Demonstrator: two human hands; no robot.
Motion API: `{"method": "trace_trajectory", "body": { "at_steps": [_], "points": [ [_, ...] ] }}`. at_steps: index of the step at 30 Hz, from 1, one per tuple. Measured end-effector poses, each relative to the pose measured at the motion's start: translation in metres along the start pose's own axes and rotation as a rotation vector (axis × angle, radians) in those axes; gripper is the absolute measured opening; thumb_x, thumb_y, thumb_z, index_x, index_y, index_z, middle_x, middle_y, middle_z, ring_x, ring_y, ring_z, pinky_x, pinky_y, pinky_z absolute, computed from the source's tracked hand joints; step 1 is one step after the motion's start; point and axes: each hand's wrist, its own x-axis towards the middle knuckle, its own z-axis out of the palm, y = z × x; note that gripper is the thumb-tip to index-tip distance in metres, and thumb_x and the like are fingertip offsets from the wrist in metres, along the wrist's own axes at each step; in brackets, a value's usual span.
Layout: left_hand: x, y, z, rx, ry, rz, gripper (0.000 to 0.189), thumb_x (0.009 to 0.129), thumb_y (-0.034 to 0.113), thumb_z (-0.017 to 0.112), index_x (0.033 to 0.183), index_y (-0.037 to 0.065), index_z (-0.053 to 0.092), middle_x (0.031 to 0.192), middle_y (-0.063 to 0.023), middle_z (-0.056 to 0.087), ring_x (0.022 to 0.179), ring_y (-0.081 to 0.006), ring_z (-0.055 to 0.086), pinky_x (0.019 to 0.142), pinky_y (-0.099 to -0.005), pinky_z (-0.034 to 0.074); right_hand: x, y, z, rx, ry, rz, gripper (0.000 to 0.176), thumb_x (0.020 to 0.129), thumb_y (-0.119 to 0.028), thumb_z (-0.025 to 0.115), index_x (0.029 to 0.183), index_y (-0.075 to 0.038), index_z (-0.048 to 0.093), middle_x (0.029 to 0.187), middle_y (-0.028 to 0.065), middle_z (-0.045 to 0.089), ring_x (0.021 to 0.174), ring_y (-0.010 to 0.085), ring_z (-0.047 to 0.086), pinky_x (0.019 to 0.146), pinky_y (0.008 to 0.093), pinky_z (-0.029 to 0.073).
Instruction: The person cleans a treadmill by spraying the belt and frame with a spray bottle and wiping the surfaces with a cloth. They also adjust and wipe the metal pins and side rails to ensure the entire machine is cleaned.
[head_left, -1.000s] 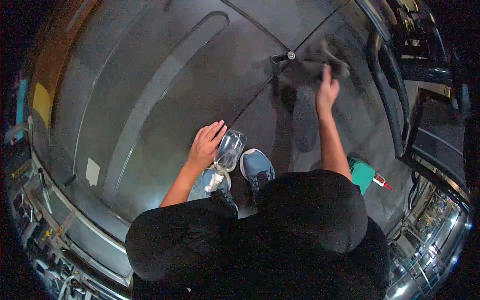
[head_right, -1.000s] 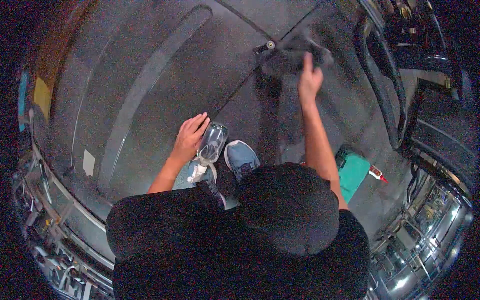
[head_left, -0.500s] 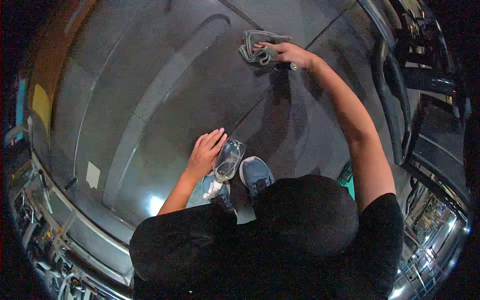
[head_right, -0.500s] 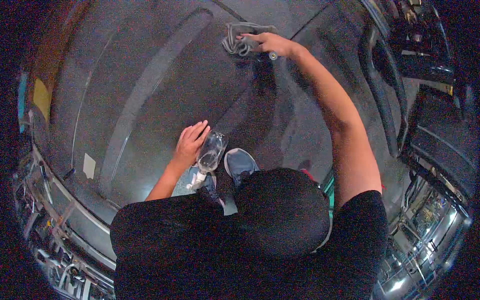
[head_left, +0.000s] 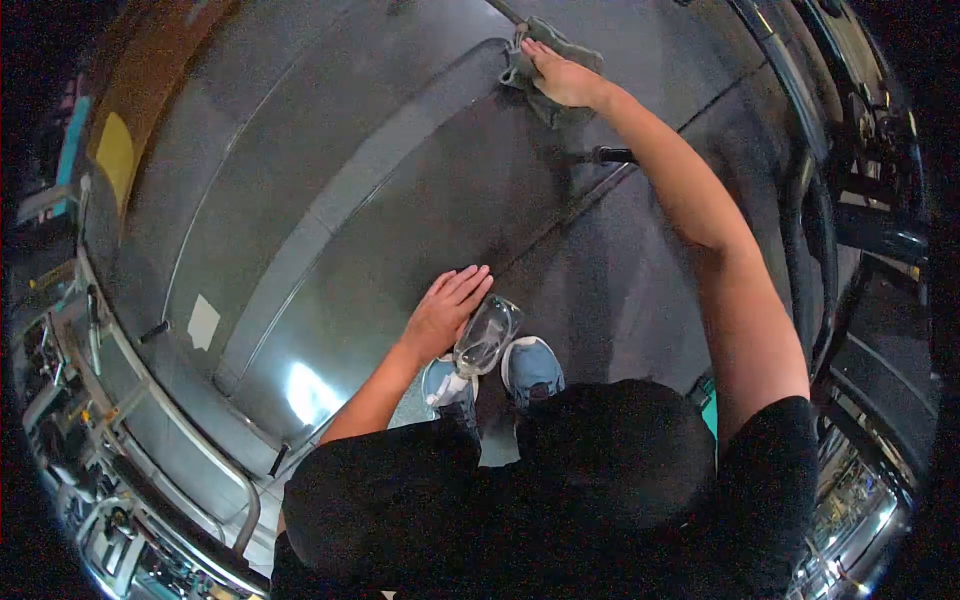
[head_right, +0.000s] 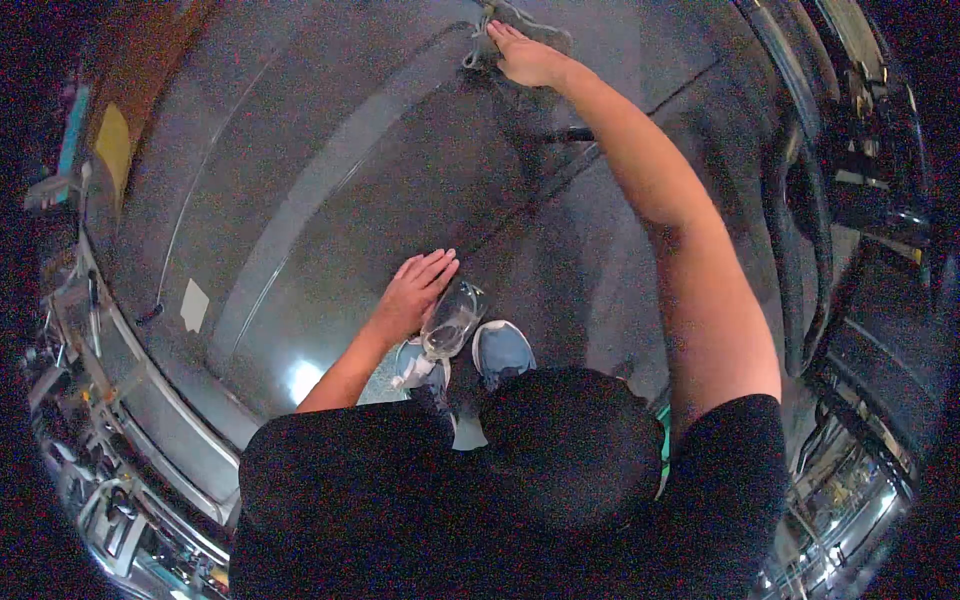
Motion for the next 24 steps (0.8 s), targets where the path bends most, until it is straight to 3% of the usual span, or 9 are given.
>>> {"method": "trace_trajectory", "body": {
  "at_steps": [4,7,11,13,15,18,24],
  "points": [
    [0.002,-0.001,0.003,0.039,-0.015,0.005,0.069,0.086,0.004,0.063,0.154,0.005,0.045,0.160,-0.0109,0.044,0.147,-0.0294,0.042,0.121,-0.0481,0.034,0.026,-0.024,-0.027,0.180,0.000,0.252,0.065,0.098,-0.011,0.049,0.160,-0.007,0.031,0.165,0.0174,0.034,0.151,0.0334,0.035,0.125,0.0424,0.031],
    [0.003,0.002,0.001,0.009,-0.040,-0.007,0.069,0.087,0.003,0.063,0.153,0.007,0.046,0.160,-0.0099,0.044,0.147,-0.0287,0.042,0.122,-0.0478,0.033,0.030,-0.017,-0.007,0.106,0.192,0.141,0.062,0.097,-0.010,0.050,0.157,-0.011,0.038,0.159,0.0180,0.044,0.146,0.0351,0.043,0.122,0.0437,0.035],
    [0.003,0.007,0.000,0.047,-0.005,0.002,0.067,0.088,0.005,0.064,0.153,0.010,0.047,0.160,-0.0083,0.044,0.146,-0.0291,0.044,0.121,-0.0481,0.034,0.000,0.000,-0.010,0.028,0.259,0.068,0.062,0.095,-0.005,0.049,0.156,-0.012,0.041,0.157,0.0159,0.047,0.147,0.0343,0.042,0.123,0.0435,0.035],
    [0.003,0.006,0.003,0.063,0.000,0.007,0.067,0.088,0.006,0.064,0.153,0.010,0.048,0.160,-0.0079,0.045,0.145,-0.0292,0.045,0.120,-0.0484,0.035,-0.046,0.012,-0.027,0.017,0.009,-0.070,0.063,0.090,-0.005,0.050,0.152,-0.006,0.047,0.158,0.0158,0.047,0.149,0.0307,0.039,0.122,0.0412,0.036],
    [0.003,0.006,0.003,0.078,0.017,0.010,0.069,0.087,0.004,0.065,0.153,0.011,0.047,0.161,-0.0080,0.044,0.145,-0.0292,0.045,0.119,-0.0485,0.036,-0.096,0.019,-0.045,-0.088,-0.098,-0.179,0.061,0.087,0.004,0.048,0.147,-0.008,0.053,0.156,0.0118,0.050,0.148,0.0308,0.041,0.124,0.0428,0.034],
    [0.002,0.007,0.005,0.091,0.042,0.014,0.071,0.086,0.003,0.066,0.154,0.011,0.046,0.160,-0.0085,0.044,0.144,-0.0291,0.046,0.119,-0.0488,0.036,-0.141,0.034,-0.057,-0.116,-0.224,-0.245,0.064,0.082,0.003,0.052,0.145,-0.007,0.056,0.153,0.0124,0.052,0.148,0.0299,0.042,0.125,0.0435,0.033],
    [-0.002,0.004,0.011,0.085,0.049,-0.009,0.073,0.085,0.000,0.065,0.154,0.011,0.046,0.160,-0.0087,0.044,0.144,-0.0293,0.045,0.119,-0.0494,0.035,-0.199,0.030,-0.047,-0.169,-0.130,-0.124,0.062,0.076,0.001,0.062,0.138,-0.002,0.060,0.147,0.0136,0.058,0.146,0.0315,0.043,0.129,0.0496,0.024]
  ]
}}
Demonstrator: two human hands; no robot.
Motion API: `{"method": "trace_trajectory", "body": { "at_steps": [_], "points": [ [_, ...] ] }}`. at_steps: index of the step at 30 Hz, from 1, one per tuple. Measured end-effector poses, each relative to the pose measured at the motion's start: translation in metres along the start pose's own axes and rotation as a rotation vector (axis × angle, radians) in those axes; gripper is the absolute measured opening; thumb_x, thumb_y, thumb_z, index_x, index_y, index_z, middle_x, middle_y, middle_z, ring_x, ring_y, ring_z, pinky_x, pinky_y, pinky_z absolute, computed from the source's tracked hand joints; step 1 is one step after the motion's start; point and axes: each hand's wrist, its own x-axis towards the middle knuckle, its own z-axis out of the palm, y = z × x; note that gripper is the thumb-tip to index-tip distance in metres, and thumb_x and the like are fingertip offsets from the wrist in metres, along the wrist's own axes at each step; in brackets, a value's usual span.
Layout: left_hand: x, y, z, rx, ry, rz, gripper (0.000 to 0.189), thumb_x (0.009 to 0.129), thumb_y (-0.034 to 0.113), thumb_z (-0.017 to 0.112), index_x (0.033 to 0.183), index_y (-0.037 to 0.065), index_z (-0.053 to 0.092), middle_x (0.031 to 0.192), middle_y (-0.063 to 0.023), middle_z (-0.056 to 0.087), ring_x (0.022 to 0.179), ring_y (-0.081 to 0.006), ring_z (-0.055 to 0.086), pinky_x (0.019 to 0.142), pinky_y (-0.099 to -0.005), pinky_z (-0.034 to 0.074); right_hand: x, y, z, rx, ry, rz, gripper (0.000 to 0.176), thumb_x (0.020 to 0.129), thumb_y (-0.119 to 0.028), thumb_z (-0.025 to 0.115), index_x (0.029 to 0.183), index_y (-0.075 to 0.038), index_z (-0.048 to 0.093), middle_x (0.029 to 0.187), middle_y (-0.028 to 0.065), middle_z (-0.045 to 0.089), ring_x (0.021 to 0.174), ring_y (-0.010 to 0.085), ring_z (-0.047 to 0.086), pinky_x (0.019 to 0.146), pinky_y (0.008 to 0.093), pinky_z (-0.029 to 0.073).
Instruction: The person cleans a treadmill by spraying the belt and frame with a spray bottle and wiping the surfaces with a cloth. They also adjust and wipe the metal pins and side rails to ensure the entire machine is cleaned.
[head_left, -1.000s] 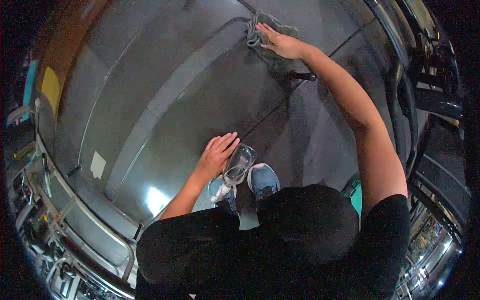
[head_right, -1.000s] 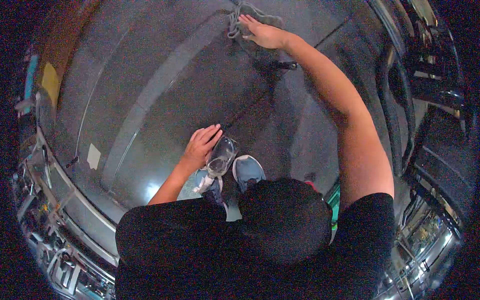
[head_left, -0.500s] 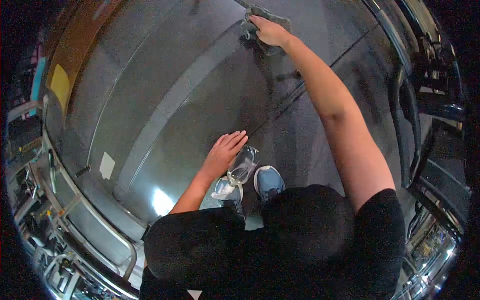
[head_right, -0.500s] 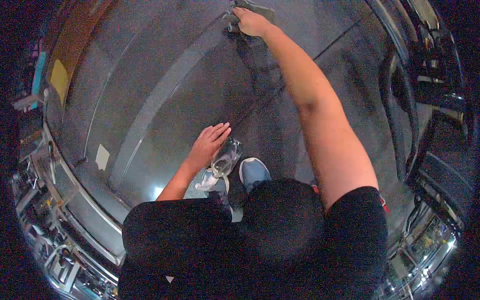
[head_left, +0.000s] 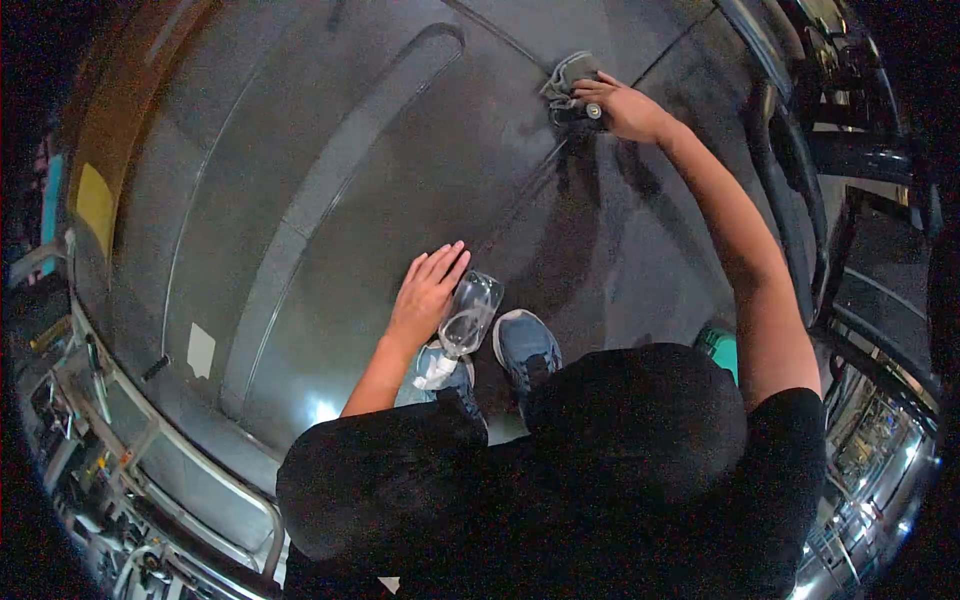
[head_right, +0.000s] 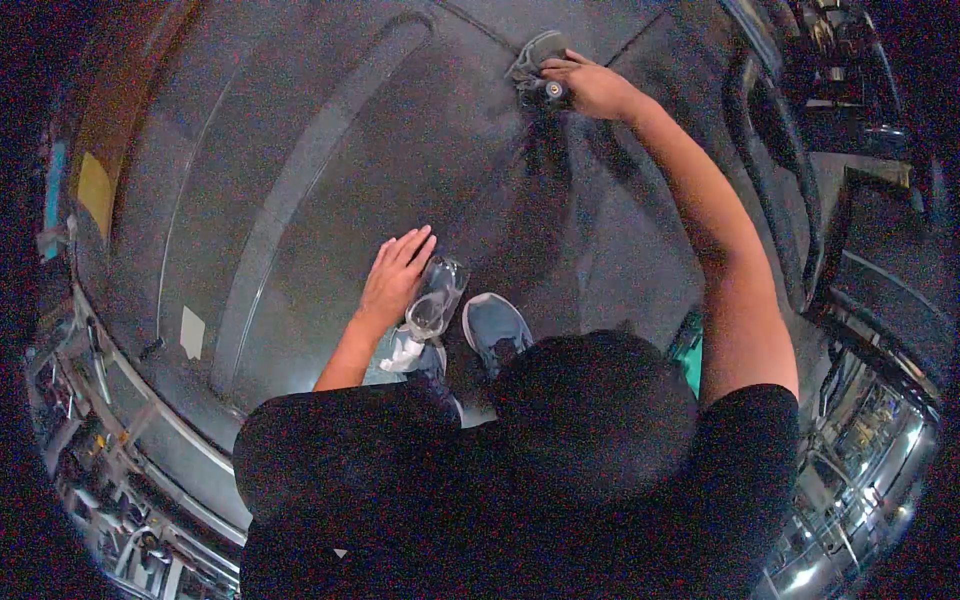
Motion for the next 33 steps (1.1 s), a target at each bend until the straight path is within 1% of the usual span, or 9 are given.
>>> {"method": "trace_trajectory", "body": {
  "at_steps": [6,9,15,18,22,26,29,30,33],
  "points": [
    [0.003,0.002,0.000,0.003,-0.012,-0.021,0.071,0.085,0.000,0.064,0.154,0.011,0.047,0.160,-0.0084,0.044,0.144,-0.0292,0.044,0.120,-0.0492,0.034,-0.020,-0.032,0.031,-0.069,0.211,0.157,0.057,0.073,-0.004,0.066,0.130,0.003,0.062,0.138,0.0202,0.063,0.141,0.0337,0.049,0.129,0.0493,0.024],
    [0.004,0.003,-0.002,0.024,-0.014,-0.018,0.069,0.085,0.000,0.063,0.152,0.009,0.049,0.160,-0.0086,0.044,0.145,-0.0289,0.044,0.121,-0.0491,0.033,-0.018,-0.047,0.042,0.014,0.293,0.292,0.049,0.075,-0.012,0.070,0.121,0.003,0.064,0.134,0.0254,0.062,0.134,0.0397,0.054,0.122,0.0487,0.037],
    [0.004,0.001,0.000,0.024,-0.009,-0.005,0.069,0.084,-0.001,0.063,0.151,0.008,0.050,0.158,-0.0098,0.046,0.144,-0.0297,0.044,0.120,-0.0490,0.034,-0.022,-0.102,0.062,0.231,0.333,0.413,0.046,0.076,-0.011,0.070,0.121,0.001,0.065,0.137,0.0244,0.059,0.131,0.0435,0.054,0.109,0.0525,0.048],
    [0.004,0.003,-0.002,0.043,-0.002,0.004,0.069,0.083,0.000,0.064,0.150,0.007,0.050,0.155,-0.0113,0.049,0.144,-0.0300,0.044,0.121,-0.0489,0.033,0.001,-0.187,0.087,0.391,0.441,0.038,0.057,0.071,-0.004,0.067,0.127,0.000,0.061,0.129,0.0232,0.064,0.127,0.0427,0.057,0.113,0.0488,0.045],
    [-0.004,-0.006,0.009,0.056,-0.031,-0.009,0.067,0.083,0.002,0.064,0.149,0.007,0.051,0.152,-0.0128,0.051,0.144,-0.0300,0.044,0.122,-0.0486,0.032,0.022,-0.265,0.107,0.476,0.358,-0.159,0.071,0.080,-0.006,0.071,0.147,-0.004,0.048,0.147,0.0199,0.055,0.141,0.0389,0.049,0.122,0.0525,0.036],
    [0.001,0.002,-0.005,0.022,-0.044,-0.007,0.068,0.084,0.002,0.064,0.150,0.008,0.051,0.153,-0.0126,0.050,0.146,-0.0294,0.043,0.123,-0.0483,0.029,0.036,-0.195,0.101,0.435,0.311,-0.111,0.071,0.080,0.002,0.064,0.149,-0.009,0.050,0.153,0.0178,0.051,0.144,0.0347,0.047,0.120,0.0413,0.040],
    [0.002,0.004,-0.004,0.004,-0.014,-0.015,0.069,0.084,0.001,0.063,0.151,0.009,0.049,0.157,-0.0110,0.048,0.146,-0.0295,0.043,0.123,-0.0486,0.030,0.080,-0.109,0.101,0.195,0.538,0.052,0.060,0.092,-0.009,0.057,0.150,-0.003,0.045,0.155,0.0215,0.047,0.144,0.0383,0.046,0.120,0.0445,0.038],
    [0.002,0.002,-0.002,0.006,-0.006,-0.014,0.069,0.084,0.000,0.063,0.152,0.009,0.049,0.158,-0.0105,0.046,0.146,-0.0297,0.043,0.123,-0.0489,0.031,0.093,-0.101,0.092,0.243,0.576,0.255,0.061,0.095,-0.010,0.054,0.153,0.000,0.039,0.159,0.0242,0.042,0.149,0.0404,0.037,0.123,0.0466,0.033],
    [0.001,0.002,-0.001,0.007,-0.002,-0.012,0.068,0.086,0.001,0.063,0.152,0.009,0.049,0.159,-0.0106,0.046,0.145,-0.0306,0.045,0.121,-0.0501,0.033,0.117,-0.115,0.102,0.210,0.646,0.429,0.070,0.096,-0.018,0.059,0.155,0.007,0.032,0.164,0.0271,0.030,0.154,0.0454,0.022,0.125,0.0572,0.022]
  ]
}}
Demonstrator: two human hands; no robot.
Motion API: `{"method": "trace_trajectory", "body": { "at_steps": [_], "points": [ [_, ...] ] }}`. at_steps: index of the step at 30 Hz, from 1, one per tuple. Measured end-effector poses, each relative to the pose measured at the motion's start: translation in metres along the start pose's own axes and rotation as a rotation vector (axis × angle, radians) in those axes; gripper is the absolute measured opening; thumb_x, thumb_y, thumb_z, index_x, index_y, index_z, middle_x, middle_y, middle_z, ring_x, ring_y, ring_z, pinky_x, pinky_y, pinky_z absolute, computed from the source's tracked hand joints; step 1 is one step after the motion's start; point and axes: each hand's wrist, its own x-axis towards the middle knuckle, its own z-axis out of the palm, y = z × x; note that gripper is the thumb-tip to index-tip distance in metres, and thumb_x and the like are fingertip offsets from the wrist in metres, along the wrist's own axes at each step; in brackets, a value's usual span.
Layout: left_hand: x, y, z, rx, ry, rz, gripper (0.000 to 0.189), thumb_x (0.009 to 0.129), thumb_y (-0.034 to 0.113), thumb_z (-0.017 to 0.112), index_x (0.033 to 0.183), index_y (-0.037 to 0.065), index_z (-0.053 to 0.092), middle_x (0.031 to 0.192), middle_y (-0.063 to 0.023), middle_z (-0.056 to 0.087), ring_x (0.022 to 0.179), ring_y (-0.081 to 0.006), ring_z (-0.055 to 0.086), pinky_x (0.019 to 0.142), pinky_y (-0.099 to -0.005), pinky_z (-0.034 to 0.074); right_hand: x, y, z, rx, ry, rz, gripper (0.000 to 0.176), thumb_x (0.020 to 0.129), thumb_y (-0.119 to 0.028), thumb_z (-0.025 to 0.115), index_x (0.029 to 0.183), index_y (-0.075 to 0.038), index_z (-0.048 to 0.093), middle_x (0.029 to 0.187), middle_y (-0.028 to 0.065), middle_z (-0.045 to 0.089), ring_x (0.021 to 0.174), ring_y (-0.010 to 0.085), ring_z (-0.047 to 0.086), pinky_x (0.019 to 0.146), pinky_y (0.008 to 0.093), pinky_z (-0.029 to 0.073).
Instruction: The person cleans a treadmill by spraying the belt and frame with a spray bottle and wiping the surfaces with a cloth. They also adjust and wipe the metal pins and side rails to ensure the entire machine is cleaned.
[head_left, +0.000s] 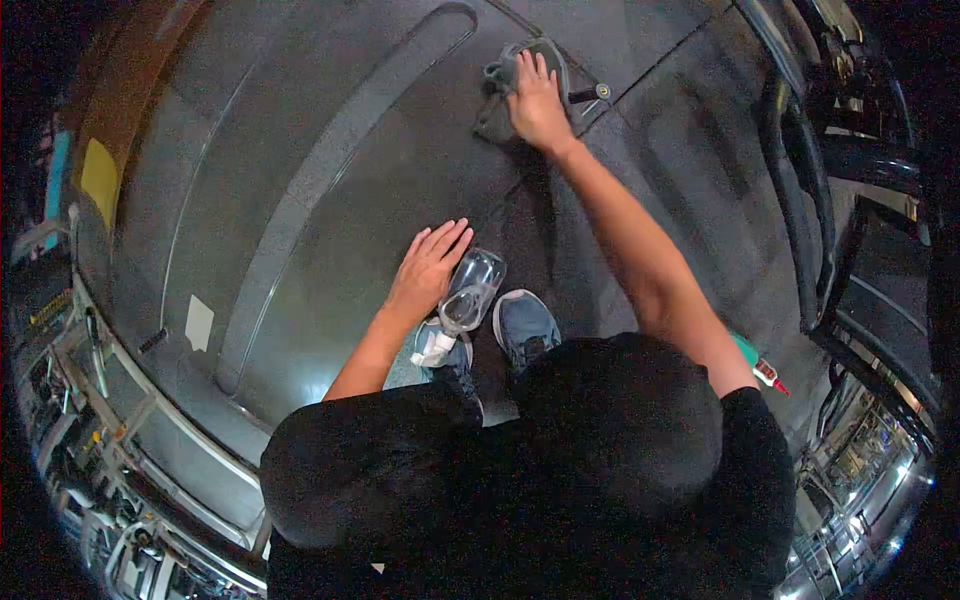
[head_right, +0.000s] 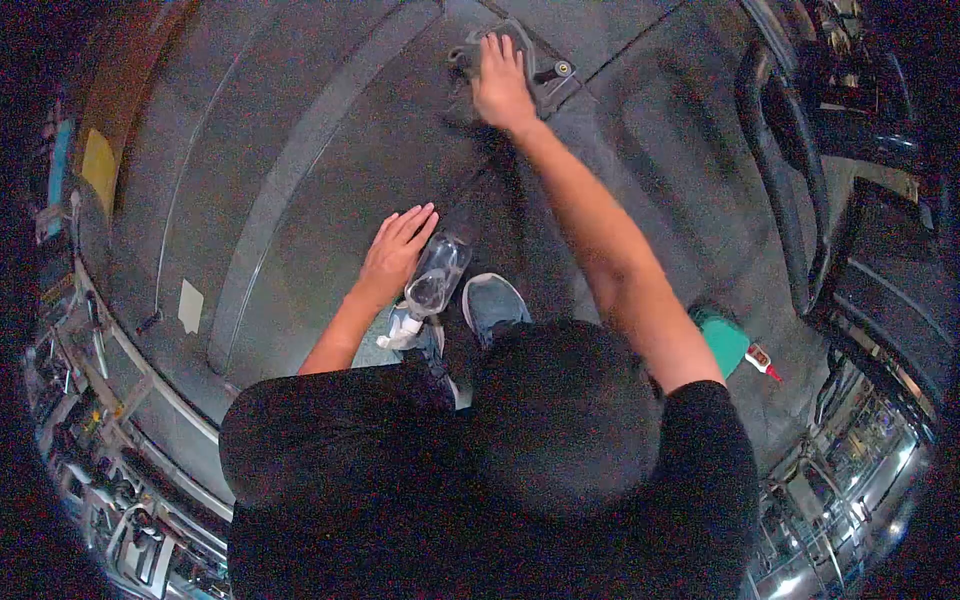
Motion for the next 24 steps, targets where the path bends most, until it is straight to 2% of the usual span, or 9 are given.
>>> {"method": "trace_trajectory", "body": {
  "at_steps": [2,4,7,10,12,15,18,21,24],
  "points": [
    [0.003,-0.001,-0.002,0.005,0.003,0.007,0.065,0.088,0.003,0.063,0.151,0.009,0.050,0.158,-0.0110,0.047,0.143,-0.0312,0.046,0.119,-0.0509,0.035,-0.021,-0.033,0.001,-0.035,-0.045,0.007,0.078,0.094,-0.020,0.064,0.157,0.007,0.027,0.165,0.0286,0.026,0.153,0.0507,0.020,0.121,0.0672,0.021],
    [0.002,-0.001,-0.002,-0.020,0.004,0.022,0.066,0.086,0.002,0.064,0.151,0.009,0.051,0.158,-0.0113,0.048,0.143,-0.0314,0.047,0.119,-0.0506,0.036,-0.048,-0.081,-0.009,0.017,-0.239,-0.091,0.083,0.093,-0.026,0.067,0.157,0.007,0.027,0.166,0.0298,0.021,0.154,0.0507,0.017,0.122,0.0659,0.019],
    [0.000,-0.003,0.002,-0.015,-0.033,-0.004,0.067,0.084,0.000,0.065,0.150,0.008,0.052,0.157,-0.0114,0.048,0.143,-0.0314,0.047,0.119,-0.0506,0.036,-0.082,-0.110,-0.003,0.301,-0.278,-0.232,0.080,0.093,-0.025,0.066,0.156,0.006,0.028,0.165,0.0296,0.022,0.155,0.0482,0.016,0.124,0.0628,0.018],
    [0.002,0.002,-0.005,-0.056,-0.009,0.006,0.069,0.085,-0.002,0.063,0.152,0.009,0.049,0.158,-0.0112,0.047,0.145,-0.0303,0.045,0.120,-0.0499,0.033,-0.057,-0.086,-0.006,0.030,-0.317,-0.159,0.078,0.091,-0.018,0.062,0.157,0.005,0.027,0.166,0.0276,0.024,0.155,0.0465,0.019,0.124,0.0641,0.018],
    [0.002,-0.001,-0.002,-0.052,-0.009,0.007,0.069,0.085,-0.002,0.063,0.152,0.009,0.049,0.158,-0.0110,0.047,0.145,-0.0300,0.044,0.121,-0.0497,0.033,-0.030,-0.044,-0.001,-0.059,-0.010,-0.079,0.073,0.093,-0.017,0.059,0.157,0.002,0.029,0.163,0.0245,0.033,0.153,0.0459,0.025,0.122,0.0658,0.019],
    [0.002,0.000,-0.001,-0.051,0.009,0.011,0.070,0.085,-0.002,0.062,0.152,0.009,0.049,0.158,-0.0106,0.047,0.145,-0.0304,0.045,0.121,-0.0501,0.034,0.025,0.008,0.008,-0.062,0.180,0.038,0.071,0.099,-0.035,0.057,0.155,0.004,0.036,0.163,0.0228,0.035,0.154,0.0404,0.026,0.122,0.0639,0.019],
    [0.003,-0.002,-0.002,-0.055,0.003,0.002,0.071,0.084,-0.003,0.061,0.153,0.009,0.048,0.159,-0.0101,0.046,0.145,-0.0307,0.044,0.121,-0.0506,0.034,0.042,-0.004,0.012,-0.104,0.198,0.074,0.070,0.098,-0.031,0.059,0.155,0.001,0.036,0.164,0.0228,0.034,0.153,0.0429,0.028,0.122,0.0624,0.021],
    [0.002,-0.002,-0.002,-0.036,-0.016,0.003,0.071,0.084,-0.003,0.061,0.153,0.009,0.047,0.159,-0.0102,0.046,0.146,-0.0300,0.043,0.121,-0.0500,0.033,0.024,-0.049,0.012,-0.183,-0.027,-0.118,0.073,0.089,-0.028,0.066,0.151,0.002,0.041,0.157,0.0206,0.044,0.148,0.0402,0.037,0.117,0.0625,0.028],
    [0.000,-0.003,-0.001,-0.020,-0.044,0.008,0.072,0.084,-0.003,0.061,0.154,0.009,0.047,0.159,-0.0109,0.046,0.146,-0.0297,0.043,0.121,-0.0498,0.033,-0.033,-0.099,0.001,-0.010,-0.329,-0.368,0.075,0.092,-0.026,0.067,0.157,-0.004,0.036,0.168,0.0174,0.029,0.156,0.0378,0.025,0.125,0.0623,0.017]
  ]
}}
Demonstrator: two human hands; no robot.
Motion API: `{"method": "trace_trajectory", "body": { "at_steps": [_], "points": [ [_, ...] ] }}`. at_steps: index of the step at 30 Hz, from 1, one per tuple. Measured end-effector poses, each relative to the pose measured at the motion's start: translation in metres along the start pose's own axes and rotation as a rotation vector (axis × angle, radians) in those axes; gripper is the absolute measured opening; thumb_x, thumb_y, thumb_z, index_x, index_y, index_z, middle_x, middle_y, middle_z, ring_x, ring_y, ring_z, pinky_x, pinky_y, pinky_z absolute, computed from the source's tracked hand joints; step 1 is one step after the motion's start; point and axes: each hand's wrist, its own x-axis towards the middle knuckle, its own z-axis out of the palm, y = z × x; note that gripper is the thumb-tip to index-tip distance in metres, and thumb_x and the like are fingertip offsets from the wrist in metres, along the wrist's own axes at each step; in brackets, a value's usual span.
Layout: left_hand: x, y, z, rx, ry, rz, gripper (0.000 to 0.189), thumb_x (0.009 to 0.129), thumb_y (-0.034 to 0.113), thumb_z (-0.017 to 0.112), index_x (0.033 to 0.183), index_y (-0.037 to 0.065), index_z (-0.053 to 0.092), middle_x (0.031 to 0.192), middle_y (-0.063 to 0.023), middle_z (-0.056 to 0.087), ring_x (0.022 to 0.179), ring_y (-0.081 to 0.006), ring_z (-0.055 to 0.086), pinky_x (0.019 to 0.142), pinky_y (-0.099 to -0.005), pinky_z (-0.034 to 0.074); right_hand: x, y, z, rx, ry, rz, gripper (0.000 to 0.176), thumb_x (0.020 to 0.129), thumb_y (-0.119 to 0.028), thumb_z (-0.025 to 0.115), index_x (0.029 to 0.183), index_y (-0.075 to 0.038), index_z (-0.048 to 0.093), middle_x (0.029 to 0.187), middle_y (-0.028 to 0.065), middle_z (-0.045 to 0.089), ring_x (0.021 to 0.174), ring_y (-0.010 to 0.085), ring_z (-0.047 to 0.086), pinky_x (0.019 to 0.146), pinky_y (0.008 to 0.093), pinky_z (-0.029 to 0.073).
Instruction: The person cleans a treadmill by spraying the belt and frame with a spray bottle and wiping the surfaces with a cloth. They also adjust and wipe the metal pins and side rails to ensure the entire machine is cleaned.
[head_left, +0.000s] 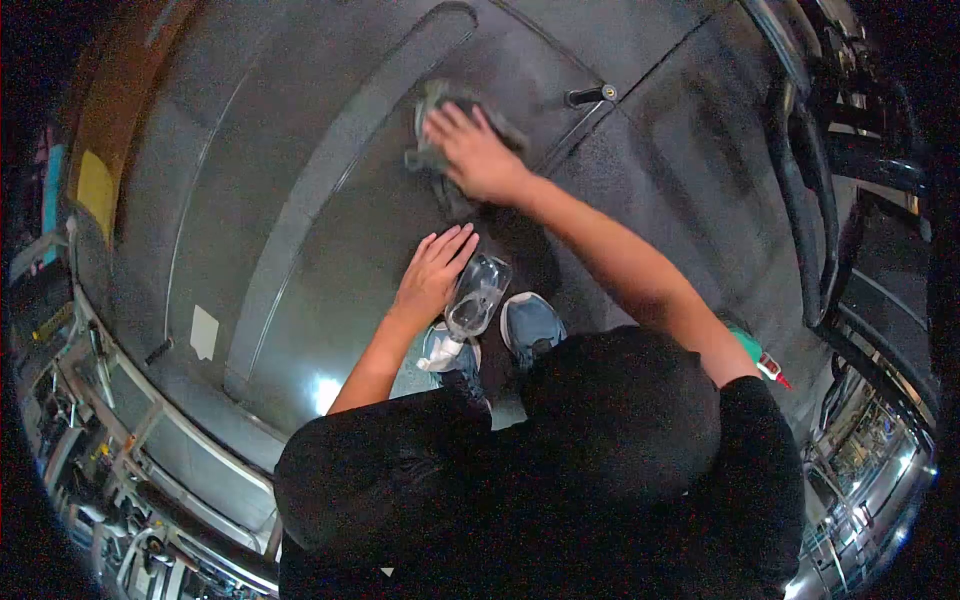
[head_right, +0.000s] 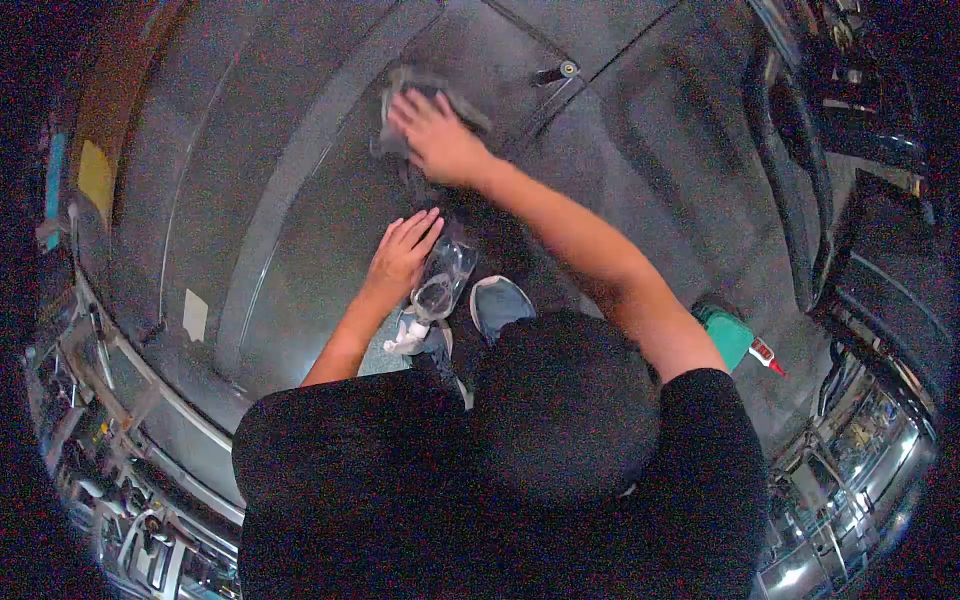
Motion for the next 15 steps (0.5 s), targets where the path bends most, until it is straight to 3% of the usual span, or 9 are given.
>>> {"method": "trace_trajectory", "body": {
  "at_steps": [1,3,5,6,7,8,12,14,15],
  "points": [
    [0.001,0.000,0.000,-0.003,-0.026,-0.008,0.072,0.084,-0.003,0.061,0.154,0.009,0.046,0.159,-0.0111,0.046,0.146,-0.0299,0.043,0.121,-0.0502,0.033,-0.016,-0.007,0.001,0.169,0.019,-0.039,0.079,0.091,-0.017,0.066,0.161,-0.006,0.030,0.169,0.0153,0.027,0.158,0.0371,0.020,0.125,0.0633,0.017],
    [0.001,0.000,-0.002,-0.014,-0.018,-0.002,0.073,0.083,-0.004,0.061,0.153,0.009,0.047,0.159,-0.0111,0.046,0.146,-0.0299,0.044,0.120,-0.0502,0.033,-0.043,0.000,-0.004,0.077,-0.039,-0.030,0.077,0.090,-0.011,0.063,0.160,-0.007,0.032,0.168,0.0152,0.029,0.158,0.0365,0.021,0.125,0.0628,0.018],
    [0.005,0.001,-0.005,-0.029,-0.008,0.013,0.073,0.082,-0.004,0.061,0.153,0.009,0.047,0.159,-0.0110,0.046,0.146,-0.0299,0.044,0.120,-0.0502,0.033,-0.050,0.020,-0.026,0.011,0.007,0.166,0.076,0.088,-0.006,0.059,0.159,-0.005,0.033,0.166,0.0157,0.032,0.156,0.0380,0.025,0.123,0.0627,0.021],
    [0.006,0.003,-0.005,-0.026,0.002,0.007,0.073,0.082,-0.005,0.061,0.153,0.009,0.048,0.159,-0.0107,0.046,0.146,-0.0297,0.044,0.120,-0.0500,0.033,-0.047,0.056,-0.006,-0.195,0.160,0.232,0.072,0.090,-0.012,0.058,0.157,0.000,0.034,0.165,0.0191,0.034,0.153,0.0416,0.029,0.122,0.0634,0.024],
    [0.005,0.005,-0.005,-0.023,0.014,0.000,0.072,0.082,-0.005,0.061,0.152,0.008,0.048,0.160,-0.0103,0.045,0.146,-0.0294,0.044,0.121,-0.0498,0.033,-0.032,0.080,-0.018,-0.034,0.317,0.351,0.068,0.091,-0.011,0.055,0.155,0.004,0.036,0.163,0.0243,0.034,0.151,0.0433,0.031,0.121,0.0649,0.024],
    [0.004,0.003,-0.002,-0.010,0.021,-0.002,0.071,0.083,-0.005,0.060,0.152,0.008,0.049,0.160,-0.0095,0.045,0.147,-0.0290,0.043,0.121,-0.0498,0.033,-0.018,0.103,-0.016,0.058,0.441,0.337,0.067,0.094,-0.017,0.053,0.152,0.009,0.036,0.162,0.0276,0.033,0.151,0.0447,0.031,0.121,0.0649,0.022],
    [0.006,0.002,-0.004,0.003,0.023,-0.020,0.072,0.082,-0.006,0.060,0.152,0.008,0.049,0.160,-0.0088,0.045,0.147,-0.0286,0.043,0.121,-0.0501,0.033,0.057,0.098,-0.005,-0.187,0.371,0.485,0.076,0.095,-0.028,0.060,0.155,0.010,0.031,0.164,0.0280,0.031,0.153,0.0459,0.025,0.124,0.0598,0.020],
    [0.005,0.008,-0.012,-0.048,0.014,-0.020,0.073,0.082,-0.006,0.061,0.152,0.008,0.049,0.160,-0.0095,0.045,0.147,-0.0291,0.043,0.121,-0.0500,0.033,0.075,0.059,0.007,-0.270,0.286,0.481,0.082,0.097,-0.036,0.059,0.154,0.014,0.030,0.164,0.0310,0.027,0.155,0.0467,0.021,0.124,0.0619,0.016],
    [0.007,0.007,-0.013,-0.038,0.022,-0.012,0.073,0.082,-0.006,0.061,0.152,0.008,0.049,0.160,-0.0095,0.045,0.147,-0.0291,0.043,0.121,-0.0500,0.033,0.071,0.027,0.006,-0.151,0.278,0.435,0.081,0.097,-0.036,0.059,0.153,0.016,0.030,0.164,0.0331,0.025,0.154,0.0492,0.019,0.123,0.0641,0.016]
  ]
}}
